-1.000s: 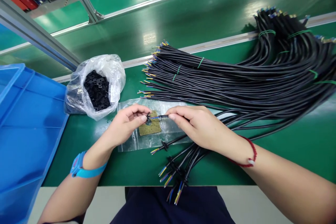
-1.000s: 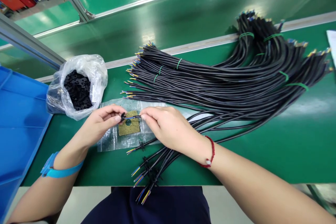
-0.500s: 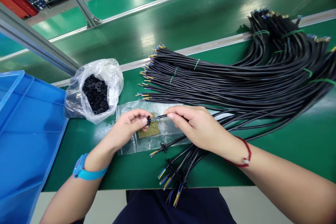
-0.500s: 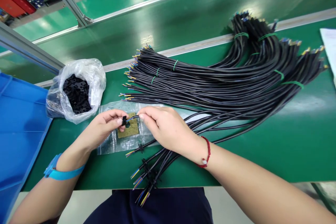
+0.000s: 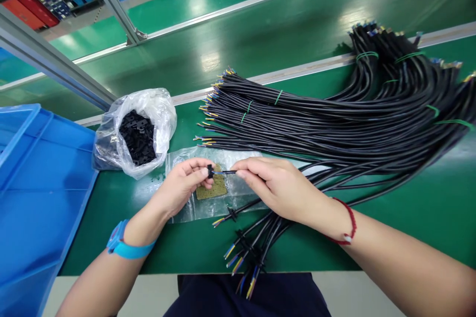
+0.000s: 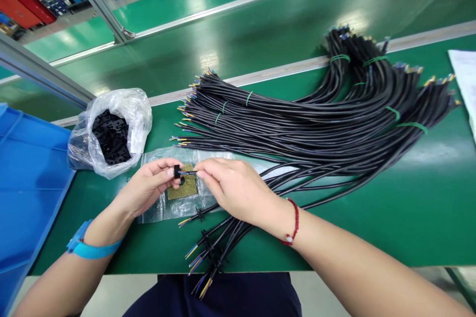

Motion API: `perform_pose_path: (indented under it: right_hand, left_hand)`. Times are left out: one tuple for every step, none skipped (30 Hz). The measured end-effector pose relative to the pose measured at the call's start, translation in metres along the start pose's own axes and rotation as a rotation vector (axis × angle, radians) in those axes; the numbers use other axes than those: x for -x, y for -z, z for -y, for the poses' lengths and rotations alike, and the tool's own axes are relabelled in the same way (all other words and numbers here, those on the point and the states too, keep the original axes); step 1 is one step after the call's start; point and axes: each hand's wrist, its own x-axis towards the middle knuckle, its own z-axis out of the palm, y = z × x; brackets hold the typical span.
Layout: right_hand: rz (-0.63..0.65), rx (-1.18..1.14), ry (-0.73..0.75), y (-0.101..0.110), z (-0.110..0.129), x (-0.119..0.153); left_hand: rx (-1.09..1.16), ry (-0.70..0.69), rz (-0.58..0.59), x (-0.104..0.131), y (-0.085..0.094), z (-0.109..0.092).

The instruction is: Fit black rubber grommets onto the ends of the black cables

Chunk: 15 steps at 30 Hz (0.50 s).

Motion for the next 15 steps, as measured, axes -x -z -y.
perform_pose_path:
  right_hand:
    - [0.01, 0.002, -0.004, -0.001, -0.001, 0.0]
    - [0.016, 0.0, -0.01, -0.002, -0.001, 0.0]
    - [0.019, -0.008, -0.021, -0.003, -0.001, -0.001]
    - [0.026, -0.023, -0.033, -0.004, -0.001, -0.001]
    - [0.037, -0.042, -0.042, -0.005, -0.001, -0.001]
    - [0.048, -0.059, -0.044, -0.007, 0.0, -0.001]
    - [0.056, -0.072, -0.041, -0.008, 0.0, 0.0]
    - [0.058, -0.08, -0.033, -0.009, 0.0, 0.0]
    - [0.054, -0.084, -0.021, -0.01, 0.0, 0.001]
    - [0.045, -0.084, -0.007, -0.011, 0.0, 0.002]
    - [0.033, -0.08, 0.009, -0.012, 0.0, 0.002]
    - [0.027, -0.075, 0.026, -0.013, 0.0, 0.002]
    - [0.023, -0.065, 0.045, -0.013, -0.001, 0.003]
    - [0.017, -0.046, 0.059, -0.013, -0.001, 0.003]
    - [0.005, -0.017, 0.068, -0.013, -0.002, 0.003]
  left_hand:
    - [-0.02, -0.024, -0.009, 0.0, 0.0, 0.0]
    - [-0.044, -0.048, -0.008, 0.0, 0.0, 0.0]
    - [-0.07, -0.071, 0.001, 0.0, 0.0, 0.0]
    - [-0.094, -0.09, 0.015, 0.001, -0.001, 0.0]
    - [-0.112, -0.099, 0.028, 0.002, -0.003, 0.0]
    - [-0.121, -0.099, 0.034, 0.003, -0.005, 0.001]
    - [-0.119, -0.093, 0.03, 0.003, -0.007, 0.001]
    - [-0.107, -0.087, 0.015, 0.004, -0.009, 0.002]
    - [-0.088, -0.082, -0.006, 0.004, -0.011, 0.003]
    - [-0.07, -0.079, -0.028, 0.004, -0.012, 0.004]
    - [-0.06, -0.082, -0.046, 0.004, -0.012, 0.005]
    - [-0.066, -0.085, -0.056, 0.004, -0.013, 0.005]
    - [-0.085, -0.088, -0.06, 0.004, -0.013, 0.005]
    - [-0.114, -0.091, -0.06, 0.004, -0.013, 0.005]
    - [-0.145, -0.097, -0.06, 0.004, -0.013, 0.005]
